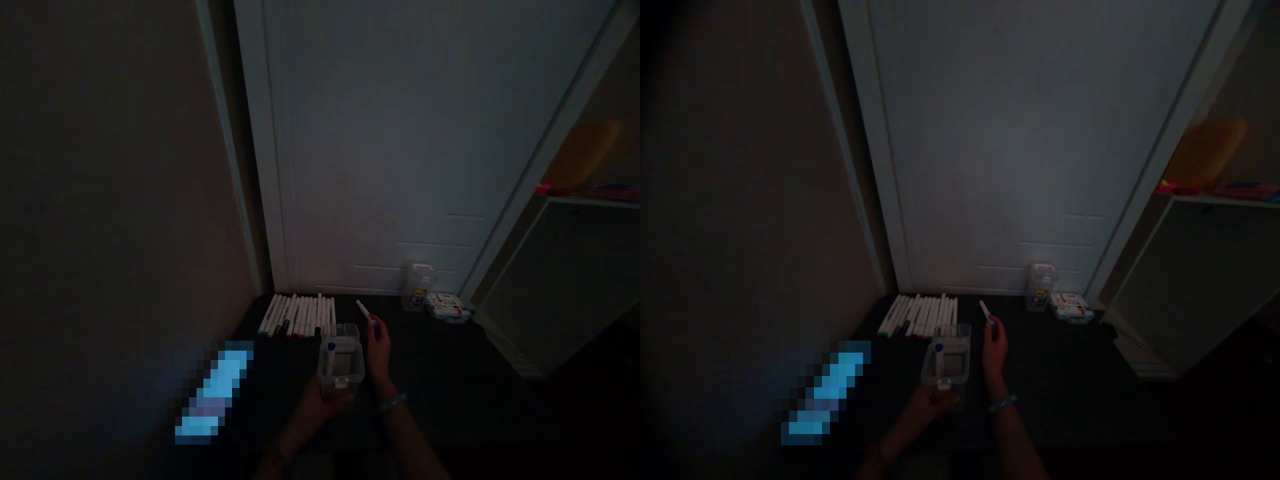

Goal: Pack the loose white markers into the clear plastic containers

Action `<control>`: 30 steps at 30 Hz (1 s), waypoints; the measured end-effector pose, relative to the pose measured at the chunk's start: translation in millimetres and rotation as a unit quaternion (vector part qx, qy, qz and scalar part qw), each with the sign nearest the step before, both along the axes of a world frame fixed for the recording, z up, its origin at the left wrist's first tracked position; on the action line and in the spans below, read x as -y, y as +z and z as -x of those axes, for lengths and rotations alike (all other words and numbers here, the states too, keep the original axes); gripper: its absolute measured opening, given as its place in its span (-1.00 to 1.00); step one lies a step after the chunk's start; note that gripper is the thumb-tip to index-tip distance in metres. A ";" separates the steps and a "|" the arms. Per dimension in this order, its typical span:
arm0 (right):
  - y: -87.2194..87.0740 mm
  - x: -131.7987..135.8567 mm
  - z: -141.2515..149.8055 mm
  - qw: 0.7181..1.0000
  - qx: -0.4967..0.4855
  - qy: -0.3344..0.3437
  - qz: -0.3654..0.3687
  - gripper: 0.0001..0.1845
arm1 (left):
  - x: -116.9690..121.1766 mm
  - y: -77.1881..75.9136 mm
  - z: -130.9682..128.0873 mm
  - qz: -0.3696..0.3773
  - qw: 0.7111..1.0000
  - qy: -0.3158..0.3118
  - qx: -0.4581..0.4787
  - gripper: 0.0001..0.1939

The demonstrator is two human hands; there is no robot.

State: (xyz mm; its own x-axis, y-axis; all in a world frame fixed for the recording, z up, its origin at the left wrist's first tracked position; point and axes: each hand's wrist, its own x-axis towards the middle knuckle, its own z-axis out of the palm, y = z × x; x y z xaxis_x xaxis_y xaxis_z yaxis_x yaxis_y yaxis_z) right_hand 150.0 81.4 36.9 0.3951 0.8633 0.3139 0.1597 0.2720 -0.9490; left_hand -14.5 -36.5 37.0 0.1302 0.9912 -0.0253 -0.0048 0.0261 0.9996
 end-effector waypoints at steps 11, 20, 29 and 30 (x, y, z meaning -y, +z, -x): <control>-10.1 -3.8 -16.3 0.987 -0.146 -0.067 0.008 -0.44 | -0.6 3.9 -0.3 -0.003 1.000 -0.006 -0.009 -0.34; -14.5 -6.4 -19.5 0.969 -0.236 -0.077 0.005 -0.52 | -1.3 -0.4 -0.5 -0.016 1.000 0.006 -0.022 -0.34; -10.4 -11.3 -21.9 0.913 -0.406 0.030 0.015 -0.59 | -2.8 -3.5 1.2 0.004 0.999 0.027 -0.045 -0.31; -9.3 -12.1 -22.3 0.903 -0.427 0.052 0.017 -0.59 | -2.4 -2.1 1.1 0.001 0.999 0.019 -0.044 -0.33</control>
State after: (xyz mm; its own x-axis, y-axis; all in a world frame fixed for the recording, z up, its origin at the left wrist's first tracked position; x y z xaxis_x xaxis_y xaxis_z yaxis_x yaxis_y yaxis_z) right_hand 172.2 93.6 27.6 0.3969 0.9130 -0.0942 -0.6585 0.2118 -0.7222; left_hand -15.6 -34.1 34.9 0.0893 0.9953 -0.0366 0.0818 0.0293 0.9962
